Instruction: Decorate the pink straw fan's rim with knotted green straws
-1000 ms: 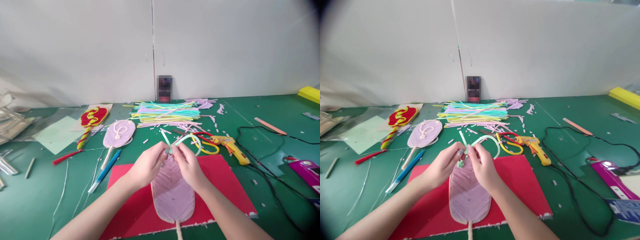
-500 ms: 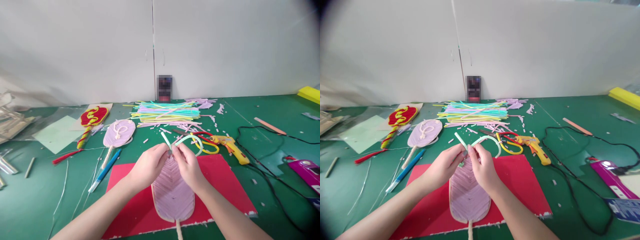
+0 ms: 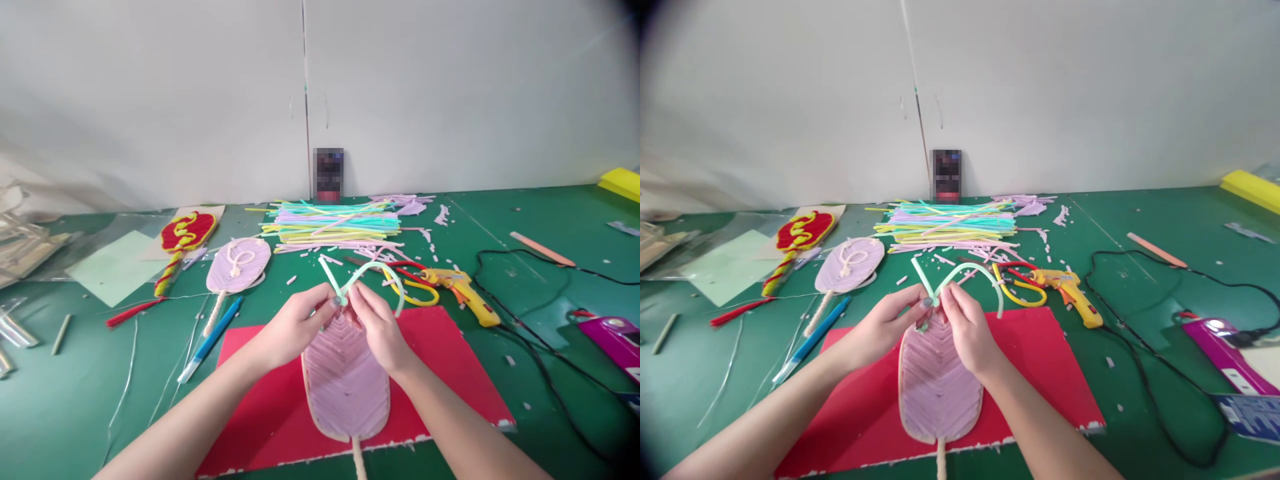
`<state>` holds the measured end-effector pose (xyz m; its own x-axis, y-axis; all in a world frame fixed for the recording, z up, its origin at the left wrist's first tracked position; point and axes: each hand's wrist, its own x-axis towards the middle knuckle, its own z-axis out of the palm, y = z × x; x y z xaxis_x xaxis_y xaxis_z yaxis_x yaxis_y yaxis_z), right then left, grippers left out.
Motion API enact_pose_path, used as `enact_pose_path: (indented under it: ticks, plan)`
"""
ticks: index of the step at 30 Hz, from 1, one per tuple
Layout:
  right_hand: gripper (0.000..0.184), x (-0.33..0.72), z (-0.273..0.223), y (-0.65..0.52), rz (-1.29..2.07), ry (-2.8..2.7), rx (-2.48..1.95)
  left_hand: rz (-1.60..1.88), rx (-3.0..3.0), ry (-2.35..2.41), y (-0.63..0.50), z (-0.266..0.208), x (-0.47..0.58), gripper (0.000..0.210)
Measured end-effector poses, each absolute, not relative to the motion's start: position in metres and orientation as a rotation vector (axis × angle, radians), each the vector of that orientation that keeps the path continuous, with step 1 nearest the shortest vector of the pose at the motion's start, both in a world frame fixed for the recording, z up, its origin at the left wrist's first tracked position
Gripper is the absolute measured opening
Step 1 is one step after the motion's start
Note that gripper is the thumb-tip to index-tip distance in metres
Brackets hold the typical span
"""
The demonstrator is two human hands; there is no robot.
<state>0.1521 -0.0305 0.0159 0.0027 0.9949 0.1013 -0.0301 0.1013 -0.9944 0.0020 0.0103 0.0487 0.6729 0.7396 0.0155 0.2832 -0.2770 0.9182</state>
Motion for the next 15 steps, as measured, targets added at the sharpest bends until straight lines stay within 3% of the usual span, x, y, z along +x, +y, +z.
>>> enact_pose_path:
  ticks: [9, 15]
  plan:
    - [0.025, 0.155, 0.020, -0.030, 1.168, -1.316, -1.117, 0.492, 1.841, 0.752, 0.014, 0.054, -0.009, 0.028]
    - [0.024, 0.156, 0.017, -0.030, 1.011, -1.468, -1.166, 0.449, 1.927, 0.803, 0.016, 0.059, -0.010, 0.017]
